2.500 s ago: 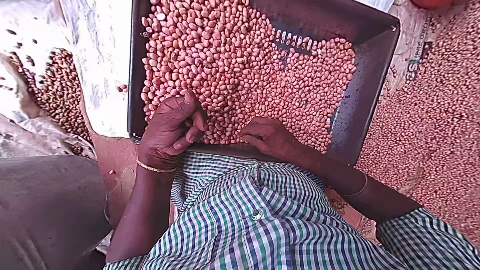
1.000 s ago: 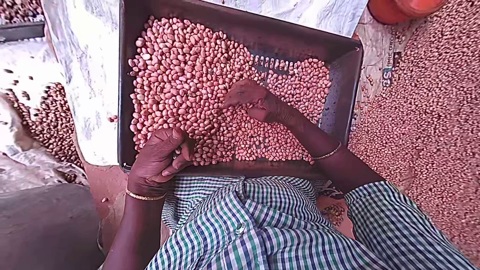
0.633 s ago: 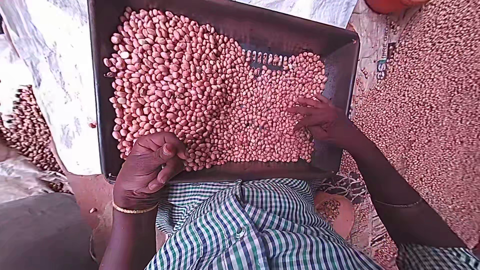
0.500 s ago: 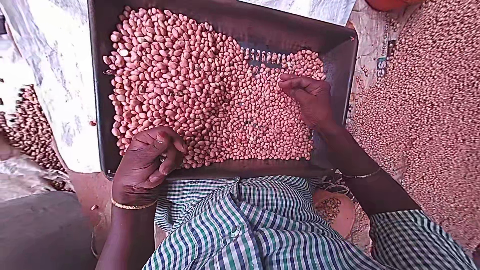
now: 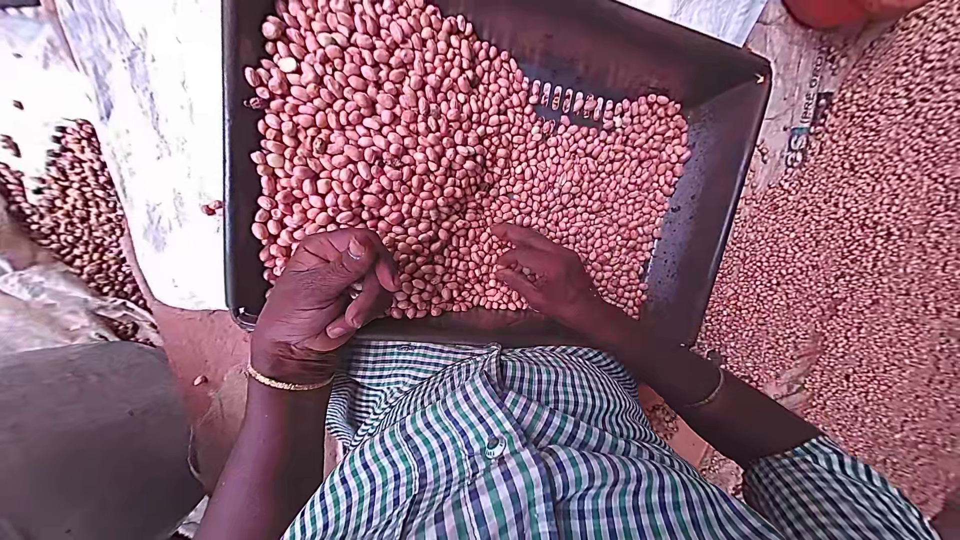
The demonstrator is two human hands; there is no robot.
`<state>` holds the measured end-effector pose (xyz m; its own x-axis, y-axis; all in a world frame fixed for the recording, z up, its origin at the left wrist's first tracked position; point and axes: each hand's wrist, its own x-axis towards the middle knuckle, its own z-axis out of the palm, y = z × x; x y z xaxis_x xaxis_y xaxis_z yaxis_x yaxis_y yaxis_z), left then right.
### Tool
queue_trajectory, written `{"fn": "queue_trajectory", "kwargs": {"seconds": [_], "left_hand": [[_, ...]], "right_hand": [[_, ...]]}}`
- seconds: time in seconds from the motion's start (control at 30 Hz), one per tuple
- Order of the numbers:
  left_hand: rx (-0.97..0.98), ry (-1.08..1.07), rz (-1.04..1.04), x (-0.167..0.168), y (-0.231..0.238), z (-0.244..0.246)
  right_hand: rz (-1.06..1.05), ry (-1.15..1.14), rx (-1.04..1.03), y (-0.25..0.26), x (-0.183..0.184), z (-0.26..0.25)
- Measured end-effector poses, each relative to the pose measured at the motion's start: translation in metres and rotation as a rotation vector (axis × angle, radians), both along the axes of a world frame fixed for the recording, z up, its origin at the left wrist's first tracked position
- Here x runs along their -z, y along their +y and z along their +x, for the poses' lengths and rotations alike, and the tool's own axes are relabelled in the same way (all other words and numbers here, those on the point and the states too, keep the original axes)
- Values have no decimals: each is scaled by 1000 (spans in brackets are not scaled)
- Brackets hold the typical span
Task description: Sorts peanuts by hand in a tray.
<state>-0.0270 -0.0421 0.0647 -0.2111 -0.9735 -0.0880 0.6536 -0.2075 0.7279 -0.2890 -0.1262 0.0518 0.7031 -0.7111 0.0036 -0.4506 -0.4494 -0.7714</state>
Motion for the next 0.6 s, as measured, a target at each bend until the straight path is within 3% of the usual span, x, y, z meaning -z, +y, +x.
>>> {"fn": "queue_trajectory", "kwargs": {"seconds": [0.13,0.2,0.43,0.53,0.6], "left_hand": [[-53,-8,6,1,4,2],[-24,-14,1,3,2,3],[-67,2,25,-1,5,1],[-56,32,11,0,5,1],[-48,65,11,2,4,1]], "right_hand": [[619,-464,274,-20,-20,-9],[720,-457,359,-29,-26,-5],[115,177,172,-40,-40,35],[24,239,103,-48,-34,46],[79,109,156,-52,-29,38]]}}
